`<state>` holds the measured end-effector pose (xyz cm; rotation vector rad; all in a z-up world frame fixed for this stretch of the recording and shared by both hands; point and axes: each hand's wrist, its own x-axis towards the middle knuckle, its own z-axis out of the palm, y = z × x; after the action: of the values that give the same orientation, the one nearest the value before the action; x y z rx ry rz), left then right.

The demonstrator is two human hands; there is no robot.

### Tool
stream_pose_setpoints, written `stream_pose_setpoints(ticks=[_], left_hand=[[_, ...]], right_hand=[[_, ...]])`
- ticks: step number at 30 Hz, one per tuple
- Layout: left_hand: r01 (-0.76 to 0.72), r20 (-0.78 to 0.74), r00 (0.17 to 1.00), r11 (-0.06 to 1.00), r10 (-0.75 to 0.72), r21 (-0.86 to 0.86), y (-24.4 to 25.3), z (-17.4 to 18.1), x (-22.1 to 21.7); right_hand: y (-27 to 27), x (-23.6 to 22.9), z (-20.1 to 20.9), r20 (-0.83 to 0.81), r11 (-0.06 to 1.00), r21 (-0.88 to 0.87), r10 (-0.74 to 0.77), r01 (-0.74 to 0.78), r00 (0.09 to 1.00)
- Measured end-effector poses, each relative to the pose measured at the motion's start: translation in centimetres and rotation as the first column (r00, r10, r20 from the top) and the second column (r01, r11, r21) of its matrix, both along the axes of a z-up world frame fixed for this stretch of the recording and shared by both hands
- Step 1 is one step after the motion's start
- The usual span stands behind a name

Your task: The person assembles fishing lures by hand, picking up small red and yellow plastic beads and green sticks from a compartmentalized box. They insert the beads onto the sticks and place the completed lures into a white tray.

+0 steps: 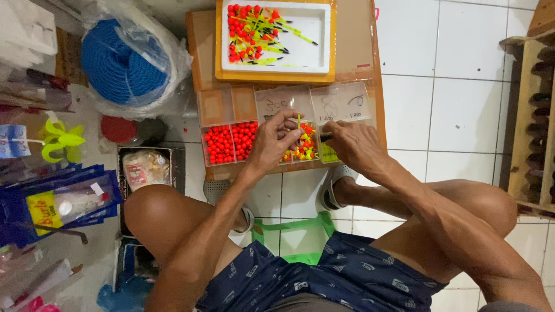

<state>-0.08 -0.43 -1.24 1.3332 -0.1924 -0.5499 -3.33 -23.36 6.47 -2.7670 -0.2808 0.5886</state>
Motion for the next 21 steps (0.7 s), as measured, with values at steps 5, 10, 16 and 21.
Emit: stream_pose_setpoints(ticks=[5, 10, 16, 21], left_hand=[[0.028, -0.020, 0.999, 0.999, -0.029, -0.040, 0.3, 1.3, 0.0], [0.060, -0.011, 0.998, 0.998, -0.061, -0.018, 0.0, 1.0, -0.3], [0.093, -0.001, 0.996, 0.992, -0.093, 0.081, -0.2, 1.5, -0.8], [0.010, 0.062, 0.998, 0.995, -0.016, 0.098, 0.5, 3.6, -0.1]], right_hand=[[0.2, 0.3, 0.9, 0.157, 0.992, 0.117, 0.019, -0.038, 0.987], [1.8, 0.7, 3.0, 0.401, 0.943, 0.289, 0.038, -0.165, 0.915], [1.7, 0.9, 2.2, 0.617, 0.827, 0.105, 0.382, -0.553, 0.688], [0.0, 1.5, 0.9, 0.471, 0.963, -0.022, 0.246, -0.268, 0.847]])
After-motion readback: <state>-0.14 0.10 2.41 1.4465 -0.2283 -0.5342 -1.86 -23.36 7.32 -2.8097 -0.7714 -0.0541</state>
